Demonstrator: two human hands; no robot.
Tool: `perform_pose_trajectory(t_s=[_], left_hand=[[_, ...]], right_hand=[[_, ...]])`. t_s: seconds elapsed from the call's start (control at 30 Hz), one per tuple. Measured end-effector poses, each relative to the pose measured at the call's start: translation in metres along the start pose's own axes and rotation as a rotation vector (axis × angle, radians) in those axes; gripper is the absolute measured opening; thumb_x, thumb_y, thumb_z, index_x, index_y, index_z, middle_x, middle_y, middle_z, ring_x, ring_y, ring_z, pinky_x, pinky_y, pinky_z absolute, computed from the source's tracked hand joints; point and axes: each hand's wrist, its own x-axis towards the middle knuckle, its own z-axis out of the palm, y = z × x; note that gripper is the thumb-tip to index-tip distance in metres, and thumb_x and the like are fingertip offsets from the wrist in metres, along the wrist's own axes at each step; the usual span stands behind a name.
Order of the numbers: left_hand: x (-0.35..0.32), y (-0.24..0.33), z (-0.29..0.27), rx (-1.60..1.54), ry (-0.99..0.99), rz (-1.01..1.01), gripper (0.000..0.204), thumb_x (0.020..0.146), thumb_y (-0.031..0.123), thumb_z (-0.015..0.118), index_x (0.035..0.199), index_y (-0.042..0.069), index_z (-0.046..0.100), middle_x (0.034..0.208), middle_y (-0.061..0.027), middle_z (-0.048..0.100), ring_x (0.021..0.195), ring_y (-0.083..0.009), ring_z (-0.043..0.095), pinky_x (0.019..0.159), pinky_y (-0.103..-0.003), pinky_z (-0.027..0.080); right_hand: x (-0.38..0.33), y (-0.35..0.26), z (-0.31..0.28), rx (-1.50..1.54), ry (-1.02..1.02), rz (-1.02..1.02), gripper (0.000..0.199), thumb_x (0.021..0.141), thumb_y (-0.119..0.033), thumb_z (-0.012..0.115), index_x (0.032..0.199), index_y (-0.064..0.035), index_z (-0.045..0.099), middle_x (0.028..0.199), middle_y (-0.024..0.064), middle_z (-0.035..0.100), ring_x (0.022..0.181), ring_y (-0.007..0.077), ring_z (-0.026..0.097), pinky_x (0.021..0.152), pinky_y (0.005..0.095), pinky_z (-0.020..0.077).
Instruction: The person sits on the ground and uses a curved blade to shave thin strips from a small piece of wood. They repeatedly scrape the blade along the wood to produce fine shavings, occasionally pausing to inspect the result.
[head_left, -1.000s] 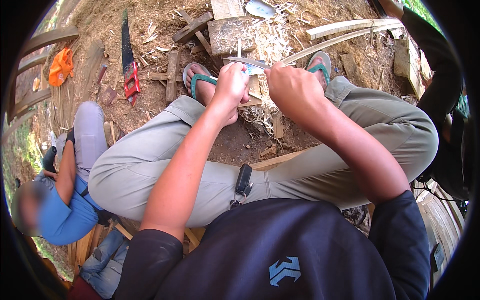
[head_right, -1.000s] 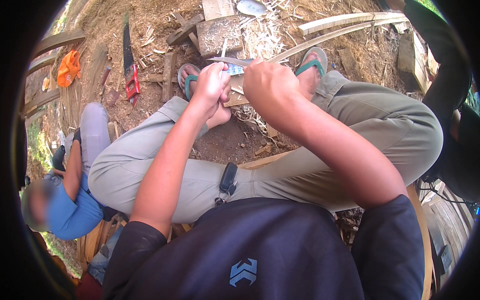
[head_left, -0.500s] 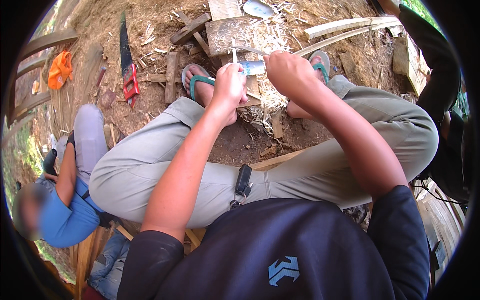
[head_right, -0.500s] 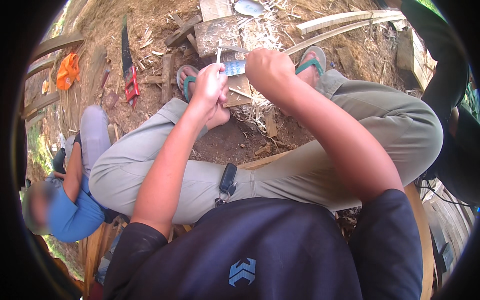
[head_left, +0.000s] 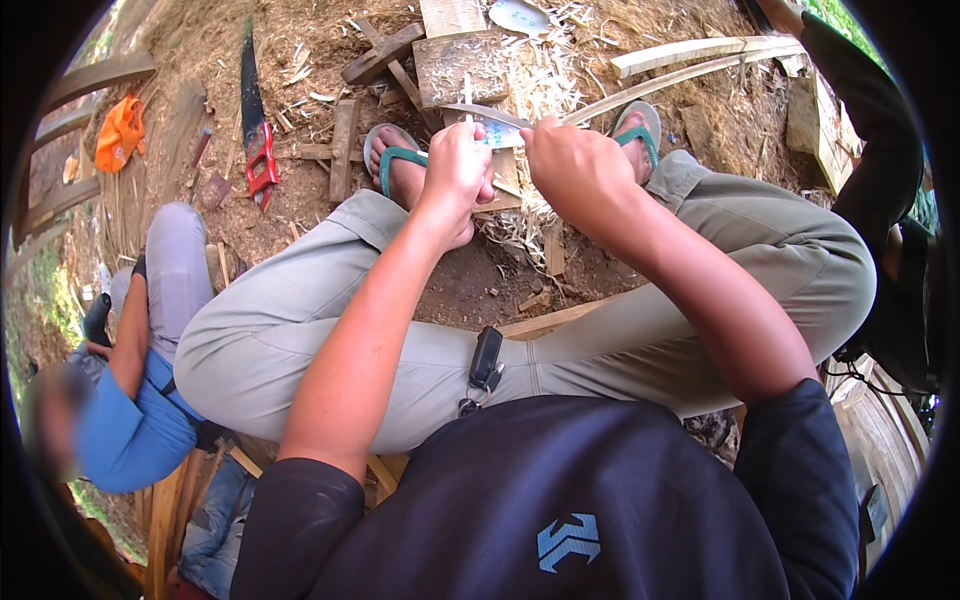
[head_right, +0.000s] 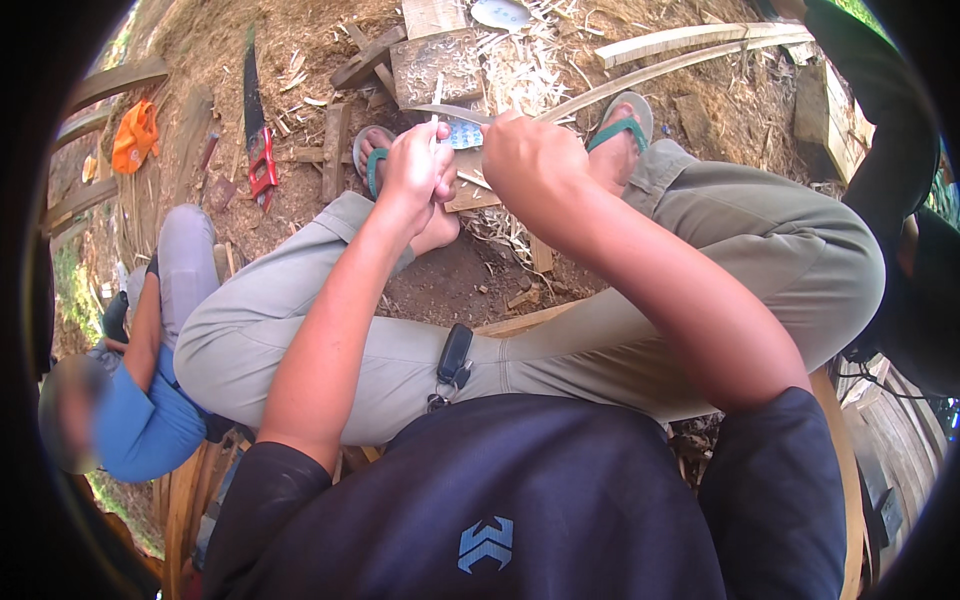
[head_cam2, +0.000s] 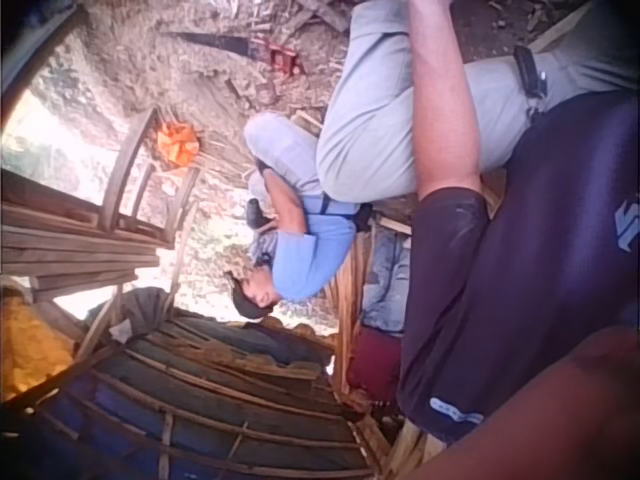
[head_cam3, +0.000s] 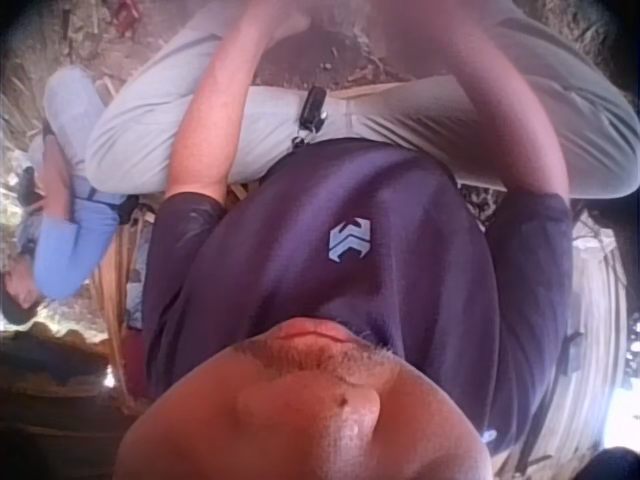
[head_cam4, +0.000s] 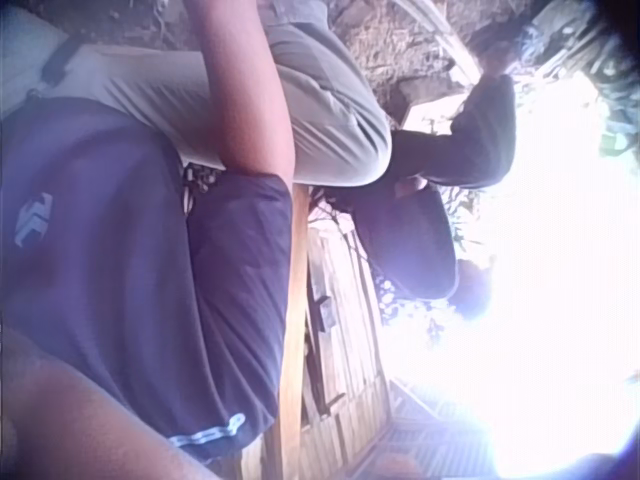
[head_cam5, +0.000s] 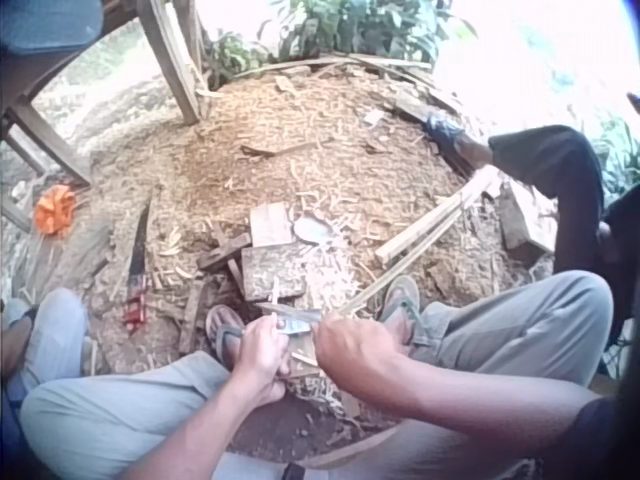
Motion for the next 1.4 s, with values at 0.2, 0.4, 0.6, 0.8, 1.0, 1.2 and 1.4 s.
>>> perform_pose_trajectory(t_s=[0.2,0.4,0.6,0.8,1.0,1.2,1.4], left_hand=[[0.001,0.000,0.004,0.029,0.012,0.003,0.018,0.099,0.025,0.037,0.089,0.012,0.045,0.048,0.0015,0.034,0.036,-0.0115,0.031,0.036,-0.027,0.022],[0.003,-0.002,-0.002,0.026,0.010,0.005,0.019,0.097,0.027,0.036,0.090,0.012,0.045,0.049,0.0012,0.033,0.036,-0.0120,0.031,0.036,-0.028,0.023],[0.007,-0.010,-0.005,0.079,-0.008,0.082,0.018,0.097,0.025,0.035,0.089,0.012,0.044,0.049,0.0016,0.032,0.036,-0.0122,0.030,0.036,-0.028,0.023],[0.003,-0.004,-0.003,0.072,-0.021,0.043,0.018,0.098,0.024,0.035,0.087,0.012,0.044,0.049,0.0016,0.033,0.036,-0.0119,0.031,0.036,-0.028,0.022],[0.004,-0.004,-0.001,0.098,0.009,0.040,0.020,0.098,0.025,0.035,0.086,0.012,0.044,0.049,0.0013,0.034,0.036,-0.0119,0.032,0.035,-0.028,0.022],[0.006,-0.006,-0.001,0.085,-0.012,0.056,0.018,0.097,0.024,0.036,0.086,0.012,0.044,0.049,0.0015,0.034,0.036,-0.0119,0.033,0.035,-0.028,0.023],[0.011,-0.013,-0.008,0.122,-0.012,0.109,0.018,0.096,0.023,0.036,0.088,0.009,0.045,0.050,0.0008,0.033,0.036,-0.0128,0.033,0.036,-0.029,0.024]], right_hand=[[0.027,0.012,0.027,-0.026,0.111,0.038,0.029,0.099,-0.024,0.048,0.089,-0.0005,0.062,0.080,0.0118,0.069,0.072,0.0227,0.072,0.057,0.0320,0.0572],[0.003,0.014,0.009,-0.199,0.212,-0.322,0.025,0.098,-0.018,0.051,0.084,-0.0028,0.065,0.074,0.0087,0.067,0.066,0.0211,0.071,0.056,0.0299,0.0567],[-0.011,0.002,0.000,-0.022,0.135,-0.122,0.038,0.102,-0.026,0.042,0.078,-0.0016,0.058,0.059,0.0105,0.062,0.056,0.0261,0.068,0.044,0.0354,0.0532],[-0.002,-0.001,0.006,-0.023,0.068,-0.025,0.037,0.103,-0.029,0.041,0.088,-0.0017,0.061,0.073,0.0103,0.070,0.070,0.0232,0.072,0.055,0.0328,0.0570],[0.023,0.000,0.015,0.068,0.010,0.092,0.030,0.100,-0.023,0.046,0.091,0.0004,0.061,0.079,0.0098,0.070,0.073,0.0245,0.073,0.056,0.0325,0.0573],[0.017,0.013,0.023,-0.125,0.105,-0.118,0.029,0.099,-0.022,0.048,0.089,0.0005,0.062,0.079,0.0095,0.070,0.073,0.0234,0.073,0.056,0.0314,0.0571],[-0.010,-0.003,-0.014,-0.047,-0.056,-0.098,0.029,0.100,-0.023,0.048,0.088,-0.0007,0.063,0.075,0.0100,0.069,0.072,0.0218,0.073,0.057,0.0303,0.0572]])
